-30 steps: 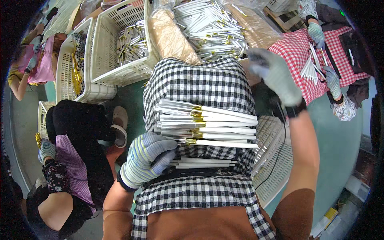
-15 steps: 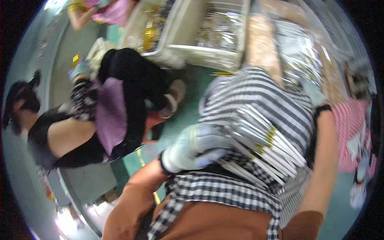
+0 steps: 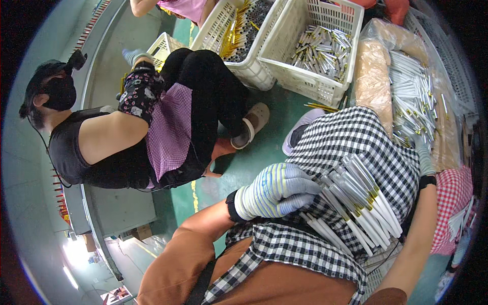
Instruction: Sorting and bundling white cylindrical parts with metallic ends into plastic crates.
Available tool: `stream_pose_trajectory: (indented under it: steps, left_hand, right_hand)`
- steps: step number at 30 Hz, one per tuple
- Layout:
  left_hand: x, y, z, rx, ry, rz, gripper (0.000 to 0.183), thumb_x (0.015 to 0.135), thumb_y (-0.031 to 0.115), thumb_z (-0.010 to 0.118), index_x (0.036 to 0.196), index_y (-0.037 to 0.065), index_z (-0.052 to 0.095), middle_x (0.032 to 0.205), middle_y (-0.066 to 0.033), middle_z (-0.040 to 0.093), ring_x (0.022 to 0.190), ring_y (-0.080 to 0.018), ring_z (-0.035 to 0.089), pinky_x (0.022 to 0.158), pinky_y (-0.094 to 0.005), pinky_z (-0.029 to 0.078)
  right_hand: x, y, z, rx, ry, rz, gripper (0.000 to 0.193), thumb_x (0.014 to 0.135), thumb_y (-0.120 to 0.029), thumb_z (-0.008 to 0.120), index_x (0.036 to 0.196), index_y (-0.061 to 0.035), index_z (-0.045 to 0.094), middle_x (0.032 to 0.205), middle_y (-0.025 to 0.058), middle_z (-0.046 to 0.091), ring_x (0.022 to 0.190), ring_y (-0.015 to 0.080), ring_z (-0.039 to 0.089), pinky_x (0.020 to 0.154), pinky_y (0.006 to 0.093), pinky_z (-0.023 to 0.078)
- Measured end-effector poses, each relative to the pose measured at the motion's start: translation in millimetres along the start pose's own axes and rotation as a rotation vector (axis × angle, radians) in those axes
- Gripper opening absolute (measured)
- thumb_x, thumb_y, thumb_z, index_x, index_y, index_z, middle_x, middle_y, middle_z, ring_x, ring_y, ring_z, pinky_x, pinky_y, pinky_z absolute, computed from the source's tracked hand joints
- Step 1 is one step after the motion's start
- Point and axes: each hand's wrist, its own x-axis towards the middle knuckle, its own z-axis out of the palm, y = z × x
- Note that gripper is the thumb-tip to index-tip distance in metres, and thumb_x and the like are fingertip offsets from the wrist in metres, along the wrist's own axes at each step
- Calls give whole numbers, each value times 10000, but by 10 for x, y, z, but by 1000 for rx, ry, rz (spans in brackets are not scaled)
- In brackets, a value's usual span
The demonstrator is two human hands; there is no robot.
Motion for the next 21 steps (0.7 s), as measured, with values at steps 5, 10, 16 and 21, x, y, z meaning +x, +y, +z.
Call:
stream_pose_trajectory:
  steps: [5,10,16,21]
  left_hand:
    - [103,-36,-52,31,-67,24,237,776,126,660,999,49,636,815,-122,624,750,-326,613,646,-401,475]
    - [117,31,-82,161,-74,-30,195,750,103,664,940,57,661,827,-106,623,734,-288,609,642,-376,469]
    - [92,60,-55,97,-48,-160,168,767,91,669,931,56,670,835,-96,630,759,-267,605,681,-343,459]
    - [78,91,-9,171,-43,-158,162,768,92,676,925,54,672,831,-95,631,750,-261,604,685,-340,464]
  right_hand:
    - [-58,-403,-121,1685,259,1155,506,939,-397,469,1277,-22,496,1142,143,595,901,206,653,677,349,559]
    - [182,42,404,805,169,583,496,755,-360,709,1064,22,646,994,206,660,974,302,612,902,345,446]
    - [115,297,906,1080,590,881,629,730,-377,715,1162,59,577,1125,205,624,988,297,609,908,361,461]
    - [34,192,448,2066,1146,865,153,821,-186,687,849,-66,597,740,56,609,637,179,585,633,282,508]
